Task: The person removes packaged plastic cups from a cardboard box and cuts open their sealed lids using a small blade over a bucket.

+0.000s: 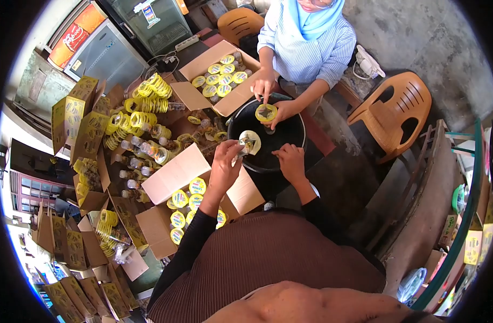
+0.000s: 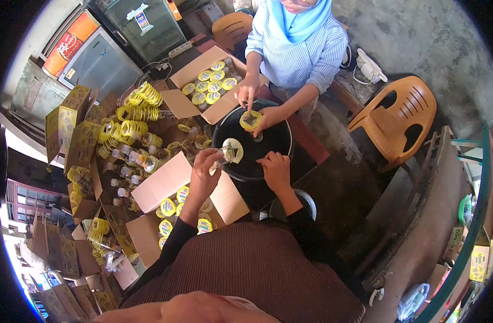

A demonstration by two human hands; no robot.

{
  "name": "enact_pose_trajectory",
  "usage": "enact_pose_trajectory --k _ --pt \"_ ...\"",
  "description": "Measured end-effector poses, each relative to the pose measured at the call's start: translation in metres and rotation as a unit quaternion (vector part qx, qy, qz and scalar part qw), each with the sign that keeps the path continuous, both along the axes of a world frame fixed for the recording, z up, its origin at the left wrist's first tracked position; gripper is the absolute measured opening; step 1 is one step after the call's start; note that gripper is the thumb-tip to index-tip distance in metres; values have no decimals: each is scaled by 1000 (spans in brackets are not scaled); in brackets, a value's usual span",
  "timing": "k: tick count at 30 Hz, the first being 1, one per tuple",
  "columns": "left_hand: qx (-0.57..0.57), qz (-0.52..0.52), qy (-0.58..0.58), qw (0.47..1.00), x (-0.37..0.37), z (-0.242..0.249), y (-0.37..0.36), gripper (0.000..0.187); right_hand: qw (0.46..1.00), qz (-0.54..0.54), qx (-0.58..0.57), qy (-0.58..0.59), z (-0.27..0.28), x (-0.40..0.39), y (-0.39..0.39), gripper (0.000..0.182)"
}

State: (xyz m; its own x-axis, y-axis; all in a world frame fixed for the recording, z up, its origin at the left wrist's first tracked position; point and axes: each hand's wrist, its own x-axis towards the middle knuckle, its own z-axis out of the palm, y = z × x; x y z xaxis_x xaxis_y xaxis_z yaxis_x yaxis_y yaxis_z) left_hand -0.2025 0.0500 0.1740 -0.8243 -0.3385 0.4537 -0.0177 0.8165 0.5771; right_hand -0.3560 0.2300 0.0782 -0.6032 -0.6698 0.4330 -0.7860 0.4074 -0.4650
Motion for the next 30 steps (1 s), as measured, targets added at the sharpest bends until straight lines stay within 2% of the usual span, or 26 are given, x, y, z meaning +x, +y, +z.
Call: enact_pose_trajectory --k 3,5,7,9,11,13,15,17,22,24,28,30 --pt "-13 9 5 1000 2 1 -4 41 1000 1 -12 3 1 1 0 14" --pt "21 -31 -45 998 3 -14 -11 42 1000 6 -6 6 -1 3 2 13" --pt "-17 -9 -13 1000 3 -5 -5 42 1000 2 -4 6 1 0 -2 13" --pt "33 18 -40 998 5 -6 -1 41 1000 0 -3 8 -1 1 0 13" --pt "44 3 -82 996 8 -12 -2 40 1000 1 -2 10 -3 5 2 13" --pt "32 52 26 998 5 -4 4 39 1000 -2 -14 20 0 -1 -3 13" --pt "25 64 51 996 6 -7 2 39 1000 0 4 14 0 0 -1 14" --pt "45 27 -69 996 15 -25 -9 38 1000 1 4 10 2 4 1 14" --pt "86 75 -12 993 16 -16 0 35 1000 1 7 9 2 2 0 15" --pt "57 64 -94 992 19 -26 -7 36 1000 -1 -6 12 1 3 -1 15" --pt "75 93 -84 989 24 -23 0 36 1000 1 7 12 1 5 -1 15" --pt "63 68 -115 989 25 -21 -1 36 1000 -4 -12 17 1 4 -2 14"
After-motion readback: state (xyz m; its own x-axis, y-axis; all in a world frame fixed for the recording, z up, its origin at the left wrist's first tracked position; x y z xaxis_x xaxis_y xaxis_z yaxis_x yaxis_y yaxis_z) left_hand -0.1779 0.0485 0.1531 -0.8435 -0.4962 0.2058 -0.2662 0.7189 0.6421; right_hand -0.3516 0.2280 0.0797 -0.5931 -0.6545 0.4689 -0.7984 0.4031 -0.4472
